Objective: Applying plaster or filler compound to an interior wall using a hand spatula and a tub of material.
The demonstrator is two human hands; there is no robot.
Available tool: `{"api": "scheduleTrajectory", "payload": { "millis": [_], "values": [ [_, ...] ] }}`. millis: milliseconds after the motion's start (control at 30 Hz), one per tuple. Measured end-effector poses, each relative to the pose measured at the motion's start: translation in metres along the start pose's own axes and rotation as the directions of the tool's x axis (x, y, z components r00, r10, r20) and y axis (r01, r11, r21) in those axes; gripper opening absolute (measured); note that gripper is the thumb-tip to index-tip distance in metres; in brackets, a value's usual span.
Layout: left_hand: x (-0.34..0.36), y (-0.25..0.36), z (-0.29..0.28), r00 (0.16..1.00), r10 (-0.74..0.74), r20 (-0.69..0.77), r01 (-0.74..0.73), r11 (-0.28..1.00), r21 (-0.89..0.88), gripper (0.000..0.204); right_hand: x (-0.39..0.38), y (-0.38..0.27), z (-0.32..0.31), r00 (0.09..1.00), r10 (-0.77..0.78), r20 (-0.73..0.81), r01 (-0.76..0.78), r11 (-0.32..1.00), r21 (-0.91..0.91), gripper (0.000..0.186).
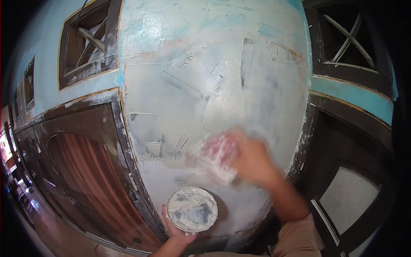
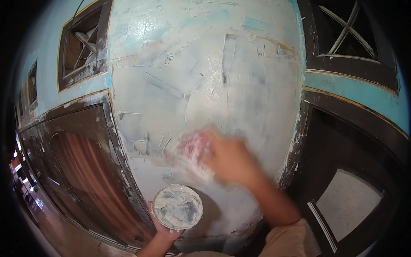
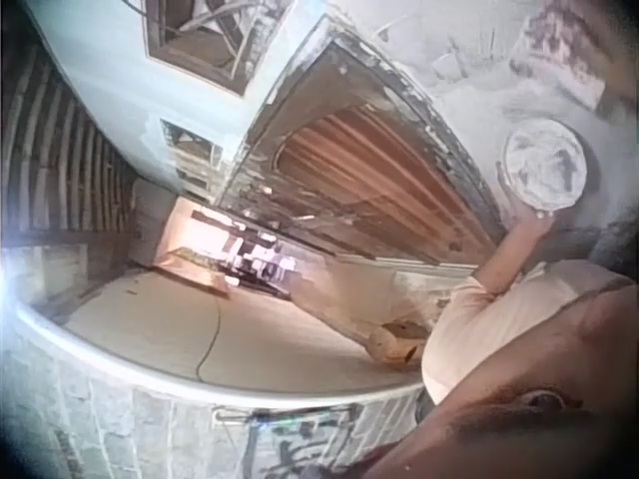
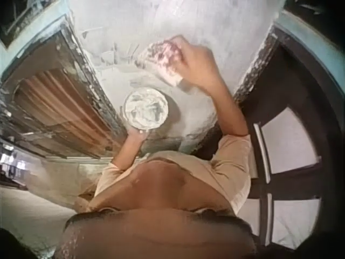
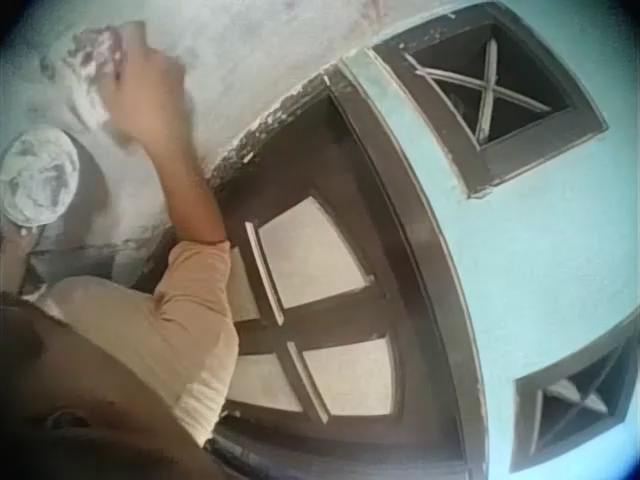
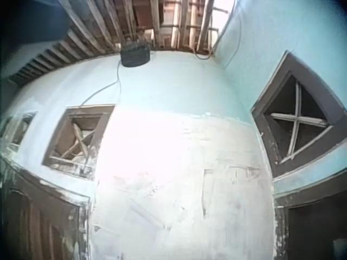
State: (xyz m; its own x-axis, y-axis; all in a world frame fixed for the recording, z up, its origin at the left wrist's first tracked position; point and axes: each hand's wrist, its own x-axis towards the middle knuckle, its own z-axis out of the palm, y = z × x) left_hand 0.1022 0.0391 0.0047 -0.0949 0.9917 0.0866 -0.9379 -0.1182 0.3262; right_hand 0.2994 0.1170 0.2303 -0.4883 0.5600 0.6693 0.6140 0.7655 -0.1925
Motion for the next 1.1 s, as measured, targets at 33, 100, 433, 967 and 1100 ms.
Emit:
{"api": "scheduleTrajectory", "payload": {
  "millis": [33, 100, 433, 967, 1100],
  "values": [
    [0.001, -0.003, 0.000, 0.999, 0.003, 0.050, -0.004, 1.000, 0.015, 0.086, -0.022, 0.009, 0.040, 0.992, -0.046, 0.116, 0.048, 0.999, -0.015, 0.037],
    [0.002, -0.012, 0.009, 0.999, 0.044, 0.023, -0.045, 0.997, 0.069, 0.083, -0.049, -0.001, 0.071, 0.974, -0.075, 0.214, 0.055, 0.994, 0.095, 0.034],
    [-0.004, -0.019, -0.010, 0.999, 0.046, -0.029, -0.045, 0.998, 0.039, 0.080, -0.078, 0.010, 0.129, 0.967, 0.023, 0.253, -0.088, 0.964, 0.249, 0.034],
    [-0.015, -0.030, -0.007, 0.995, 0.097, -0.038, -0.098, 0.995, -0.026, 0.087, -0.120, 0.060, 0.161, 0.985, 0.132, 0.113, -0.168, 0.555, 0.814, 0.021],
    [-0.011, -0.027, -0.001, 0.987, 0.127, -0.095, -0.129, 0.991, -0.015, 0.086, -0.115, 0.059, 0.124, 0.958, 0.282, 0.056, -0.178, 0.428, 0.886, 0.019]
  ]
}}
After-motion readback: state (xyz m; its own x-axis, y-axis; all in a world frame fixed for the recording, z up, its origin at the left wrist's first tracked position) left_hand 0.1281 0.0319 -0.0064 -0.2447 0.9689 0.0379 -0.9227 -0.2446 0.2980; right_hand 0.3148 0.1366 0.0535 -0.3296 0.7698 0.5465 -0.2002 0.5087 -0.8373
